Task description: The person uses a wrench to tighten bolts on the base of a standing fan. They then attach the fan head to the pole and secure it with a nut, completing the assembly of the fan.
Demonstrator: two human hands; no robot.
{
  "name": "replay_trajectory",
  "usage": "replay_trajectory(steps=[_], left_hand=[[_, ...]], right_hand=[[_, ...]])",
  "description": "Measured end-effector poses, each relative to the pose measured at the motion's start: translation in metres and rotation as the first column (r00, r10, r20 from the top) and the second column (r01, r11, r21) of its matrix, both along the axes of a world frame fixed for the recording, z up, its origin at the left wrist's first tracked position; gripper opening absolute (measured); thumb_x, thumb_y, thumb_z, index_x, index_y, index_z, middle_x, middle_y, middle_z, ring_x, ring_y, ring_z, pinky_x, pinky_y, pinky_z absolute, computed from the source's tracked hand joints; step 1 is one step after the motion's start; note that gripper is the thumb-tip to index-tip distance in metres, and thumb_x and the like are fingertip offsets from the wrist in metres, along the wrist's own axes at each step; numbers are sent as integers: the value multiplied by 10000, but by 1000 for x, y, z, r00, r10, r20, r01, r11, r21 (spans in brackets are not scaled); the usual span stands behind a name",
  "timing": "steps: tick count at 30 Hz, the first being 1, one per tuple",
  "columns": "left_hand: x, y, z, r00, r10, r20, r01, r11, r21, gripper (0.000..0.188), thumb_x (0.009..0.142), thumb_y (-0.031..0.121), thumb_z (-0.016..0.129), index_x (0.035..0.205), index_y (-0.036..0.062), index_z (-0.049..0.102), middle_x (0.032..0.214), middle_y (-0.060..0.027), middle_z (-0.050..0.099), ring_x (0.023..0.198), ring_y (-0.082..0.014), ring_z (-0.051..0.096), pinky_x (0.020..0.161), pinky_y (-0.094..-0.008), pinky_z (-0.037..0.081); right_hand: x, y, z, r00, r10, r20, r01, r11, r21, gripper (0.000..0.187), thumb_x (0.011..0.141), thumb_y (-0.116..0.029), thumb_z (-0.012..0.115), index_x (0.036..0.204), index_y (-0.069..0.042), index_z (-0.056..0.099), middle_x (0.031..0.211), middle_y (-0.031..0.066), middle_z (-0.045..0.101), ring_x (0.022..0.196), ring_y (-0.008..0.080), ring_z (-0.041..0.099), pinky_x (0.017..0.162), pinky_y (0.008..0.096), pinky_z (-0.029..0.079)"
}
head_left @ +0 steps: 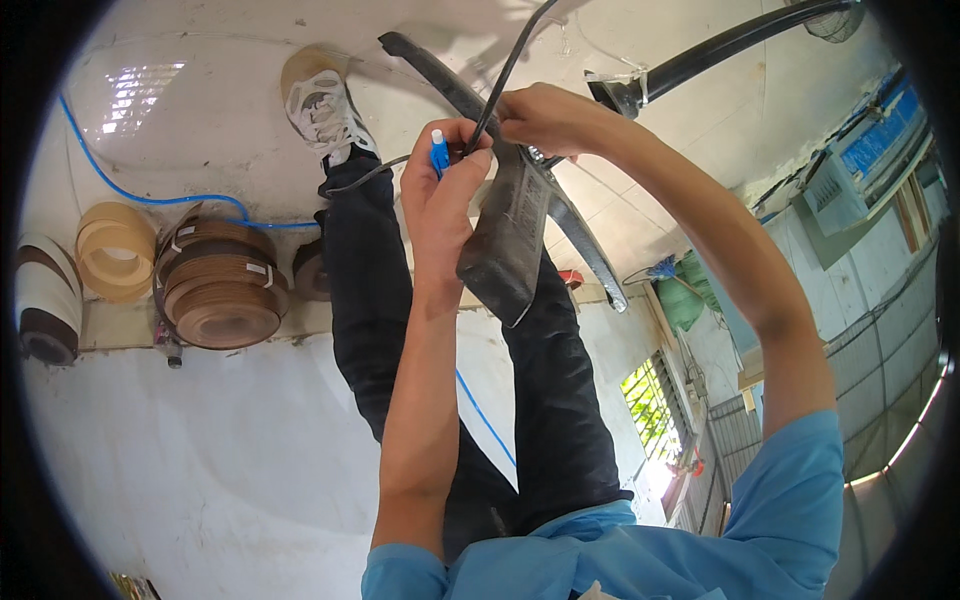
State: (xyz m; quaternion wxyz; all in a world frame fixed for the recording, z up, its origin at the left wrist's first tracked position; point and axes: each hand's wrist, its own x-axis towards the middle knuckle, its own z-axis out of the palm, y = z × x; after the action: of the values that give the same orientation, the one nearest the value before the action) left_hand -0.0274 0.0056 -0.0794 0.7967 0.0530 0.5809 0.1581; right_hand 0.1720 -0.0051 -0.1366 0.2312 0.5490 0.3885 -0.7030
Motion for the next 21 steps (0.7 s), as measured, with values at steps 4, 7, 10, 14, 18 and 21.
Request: replay_trajectory(steps=[4,7,10,14,18,21], left_hand=[[-1,0,0,997,15,-82,-12,1000,28,134,923,92,690,1036,24,665,944,24,608,869,-61,526,810,-227,429],[4,-4,-4,985,-70,-155,70,998,-7,139,934,123,710,1018,22,665,912,31,602,854,-55,526,790,-226,431],[8,-5,-11,970,-156,-185,144,987,-76,158,949,148,711,1002,11,656,886,26,598,841,-59,529,783,-234,435],[8,-6,-16,969,-206,-138,199,978,-65,180,961,175,705,995,6,654,881,17,600,823,-84,527,781,-256,439],[10,0,-14,955,-273,-117,263,960,-96,179,956,186,712,1017,26,659,864,26,600,740,-49,472,687,-241,372],[9,12,-13,905,-406,-128,403,914,-46,187,960,200,713,1064,53,666,830,44,606,604,22,384,518,-193,257]], right_hand=[[16,-23,34,986,-165,17,151,935,320,196,986,-196,580,1063,-37,663,863,187,720,797,376,717,736,456,569],[28,-50,75,960,-267,-78,275,865,419,180,982,-121,618,1143,-71,681,922,160,727,841,381,716,766,450,560],[41,-61,109,883,-423,-201,461,862,212,330,995,-52,581,1324,-56,604,1113,148,747,1023,291,752,909,395,589],[50,-67,135,562,-806,-186,802,586,-119,384,1004,22,480,1383,30,540,1255,223,716,1151,327,727,1054,407,560],[48,-83,146,112,-991,-77,919,133,-370,466,1020,-217,434,1309,123,565,1195,314,718,1100,395,738,1033,440,580],[30,-105,157,-163,-986,23,924,-161,-346,613,1011,-401,388,1250,122,603,1123,336,729,1015,395,758,946,437,612]])
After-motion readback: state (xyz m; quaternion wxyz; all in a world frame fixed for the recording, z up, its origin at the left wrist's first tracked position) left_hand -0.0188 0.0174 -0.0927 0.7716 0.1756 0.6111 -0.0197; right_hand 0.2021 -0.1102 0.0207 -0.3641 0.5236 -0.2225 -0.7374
